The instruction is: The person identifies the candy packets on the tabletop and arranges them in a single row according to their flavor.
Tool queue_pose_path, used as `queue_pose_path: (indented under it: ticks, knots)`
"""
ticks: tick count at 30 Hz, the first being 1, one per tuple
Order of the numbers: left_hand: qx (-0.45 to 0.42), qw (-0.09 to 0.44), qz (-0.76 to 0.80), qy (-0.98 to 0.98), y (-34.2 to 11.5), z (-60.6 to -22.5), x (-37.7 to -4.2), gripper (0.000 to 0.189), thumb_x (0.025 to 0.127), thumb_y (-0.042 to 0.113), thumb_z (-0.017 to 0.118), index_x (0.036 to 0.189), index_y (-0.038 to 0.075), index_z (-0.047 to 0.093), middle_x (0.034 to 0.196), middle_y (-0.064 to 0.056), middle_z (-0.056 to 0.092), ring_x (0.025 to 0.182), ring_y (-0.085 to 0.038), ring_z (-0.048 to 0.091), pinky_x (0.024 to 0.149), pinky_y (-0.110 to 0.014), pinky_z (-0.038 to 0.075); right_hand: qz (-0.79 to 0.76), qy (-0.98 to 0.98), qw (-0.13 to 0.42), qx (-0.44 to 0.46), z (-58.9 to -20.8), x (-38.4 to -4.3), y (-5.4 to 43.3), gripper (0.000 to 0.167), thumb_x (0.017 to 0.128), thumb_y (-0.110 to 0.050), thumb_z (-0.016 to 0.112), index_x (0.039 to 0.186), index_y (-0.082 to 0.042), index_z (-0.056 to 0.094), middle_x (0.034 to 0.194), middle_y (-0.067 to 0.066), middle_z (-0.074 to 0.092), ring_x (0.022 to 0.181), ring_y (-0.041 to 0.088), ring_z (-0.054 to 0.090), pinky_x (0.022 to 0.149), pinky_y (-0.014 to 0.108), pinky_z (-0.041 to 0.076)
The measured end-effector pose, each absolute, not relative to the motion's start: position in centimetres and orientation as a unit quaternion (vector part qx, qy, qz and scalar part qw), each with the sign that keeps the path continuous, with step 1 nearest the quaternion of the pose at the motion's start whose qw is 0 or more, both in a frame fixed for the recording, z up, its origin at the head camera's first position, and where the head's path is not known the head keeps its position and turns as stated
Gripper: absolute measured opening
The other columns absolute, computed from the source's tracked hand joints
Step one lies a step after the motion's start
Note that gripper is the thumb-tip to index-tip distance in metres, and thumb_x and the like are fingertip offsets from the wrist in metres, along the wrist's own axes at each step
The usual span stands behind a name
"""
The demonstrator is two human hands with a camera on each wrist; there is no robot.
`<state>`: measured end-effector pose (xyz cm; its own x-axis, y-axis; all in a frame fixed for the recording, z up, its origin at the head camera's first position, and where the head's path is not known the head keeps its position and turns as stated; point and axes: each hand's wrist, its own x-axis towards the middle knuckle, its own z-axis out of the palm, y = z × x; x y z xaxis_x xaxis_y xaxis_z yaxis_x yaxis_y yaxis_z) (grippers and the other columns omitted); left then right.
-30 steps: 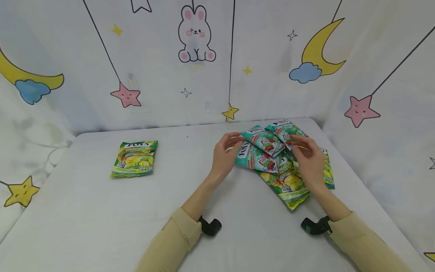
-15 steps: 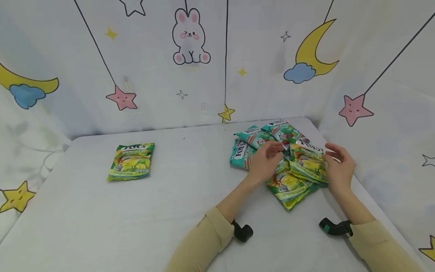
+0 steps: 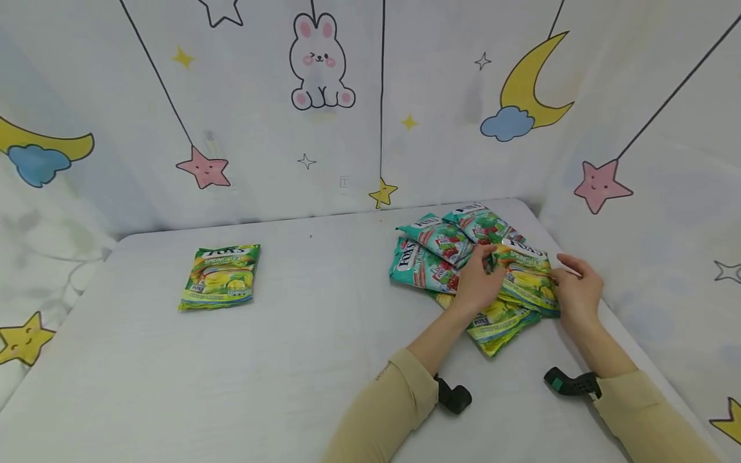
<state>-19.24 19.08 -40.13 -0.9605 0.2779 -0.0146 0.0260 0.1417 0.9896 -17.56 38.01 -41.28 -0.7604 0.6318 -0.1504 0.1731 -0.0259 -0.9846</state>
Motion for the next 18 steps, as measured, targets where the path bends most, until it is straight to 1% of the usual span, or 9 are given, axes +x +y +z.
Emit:
queue_pose_path:
  ticks: [1, 2, 3, 4, 6, 9, 11, 15, 18]
  knots:
    - [0.104, 0.097, 0.646, 0.75, 19.1, -40.3, -19.3, 0.041, 0.099, 0.022, 0.057, 0.14, 0.025, 0.053, 0.145, -0.001, 0.054, 0.13, -0.019, 0.053, 0.081, -0.029, 0.053, 0.646, -0.68, 0.173, -0.301, -41.3, -17.6, 38.0, 0.033, 0.091, -0.003, 0.06, 0.119, -0.02, 0.067, 0.086, -0.013, 0.06, 0.077, 0.002, 0.054, 0.056, 0.013, 0.043]
    - [0.109, 0.094, 0.643, 0.752, 19.2, -40.5, -19.3, 0.041, 0.099, 0.022, 0.057, 0.14, 0.025, 0.052, 0.146, -0.001, 0.053, 0.13, -0.02, 0.053, 0.09, -0.029, 0.053, 0.64, -0.685, 0.168, -0.304, -41.4, -17.7, 38.0, 0.035, 0.091, -0.004, 0.06, 0.122, -0.019, 0.067, 0.087, -0.013, 0.059, 0.078, 0.002, 0.053, 0.056, 0.013, 0.043]
    - [0.115, 0.092, 0.637, 0.757, 19.2, -40.7, -19.4, 0.042, 0.1, 0.022, 0.057, 0.141, 0.025, 0.052, 0.147, -0.002, 0.052, 0.132, -0.021, 0.053, 0.093, -0.03, 0.053, 0.633, -0.691, 0.163, -0.307, -41.5, -17.7, 38.0, 0.037, 0.092, -0.006, 0.06, 0.126, -0.018, 0.066, 0.091, -0.013, 0.058, 0.08, 0.002, 0.052, 0.058, 0.012, 0.043]
    - [0.121, 0.091, 0.631, 0.761, 19.2, -40.7, -19.4, 0.043, 0.1, 0.021, 0.057, 0.142, 0.024, 0.051, 0.146, -0.004, 0.053, 0.131, -0.021, 0.054, 0.092, -0.032, 0.054, 0.624, -0.7, 0.156, -0.311, -41.5, -17.8, 38.0, 0.039, 0.093, -0.007, 0.061, 0.13, -0.017, 0.065, 0.096, -0.013, 0.057, 0.082, 0.003, 0.051, 0.06, 0.012, 0.043]
    - [0.134, 0.088, 0.622, 0.767, 19.3, -41.0, -19.4, 0.044, 0.101, 0.02, 0.056, 0.143, 0.023, 0.05, 0.145, -0.006, 0.054, 0.13, -0.022, 0.055, 0.09, -0.029, 0.054, 0.607, -0.715, 0.142, -0.316, -41.5, -17.8, 38.0, 0.044, 0.094, -0.011, 0.06, 0.137, -0.016, 0.061, 0.11, -0.009, 0.055, 0.088, 0.003, 0.048, 0.065, 0.012, 0.043]
    - [0.142, 0.089, 0.614, 0.771, 19.2, -41.3, -19.5, 0.043, 0.1, 0.018, 0.056, 0.143, 0.022, 0.05, 0.143, -0.006, 0.056, 0.13, -0.019, 0.056, 0.092, -0.026, 0.053, 0.591, -0.731, 0.13, -0.314, -41.6, -17.8, 37.9, 0.044, 0.095, -0.014, 0.059, 0.14, -0.017, 0.059, 0.119, -0.008, 0.053, 0.093, 0.001, 0.046, 0.071, 0.012, 0.041]
    - [0.143, 0.093, 0.615, 0.77, 19.1, -41.4, -19.5, 0.042, 0.1, 0.018, 0.057, 0.142, 0.02, 0.052, 0.142, -0.005, 0.057, 0.13, -0.018, 0.055, 0.102, -0.024, 0.048, 0.594, -0.732, 0.128, -0.309, -41.6, -17.8, 37.8, 0.044, 0.096, -0.014, 0.059, 0.139, -0.016, 0.059, 0.119, -0.01, 0.054, 0.096, 0.0, 0.045, 0.074, 0.012, 0.04]
    - [0.152, 0.095, 0.61, 0.772, 19.0, -41.4, -19.7, 0.04, 0.099, 0.016, 0.057, 0.14, 0.016, 0.054, 0.14, -0.005, 0.058, 0.13, -0.017, 0.055, 0.104, -0.023, 0.047, 0.612, -0.72, 0.131, -0.3, -41.7, -17.8, 37.8, 0.04, 0.095, -0.013, 0.06, 0.135, -0.015, 0.062, 0.104, -0.016, 0.055, 0.097, -0.001, 0.045, 0.075, 0.011, 0.039]
    - [0.162, 0.095, 0.605, 0.774, 18.9, -41.4, -19.8, 0.039, 0.099, 0.015, 0.058, 0.138, 0.015, 0.055, 0.139, -0.003, 0.058, 0.13, -0.014, 0.054, 0.104, -0.02, 0.045, 0.611, -0.721, 0.132, -0.298, -41.8, -17.9, 37.9, 0.038, 0.095, -0.012, 0.06, 0.133, -0.015, 0.063, 0.1, -0.018, 0.055, 0.097, -0.001, 0.045, 0.074, 0.011, 0.039]
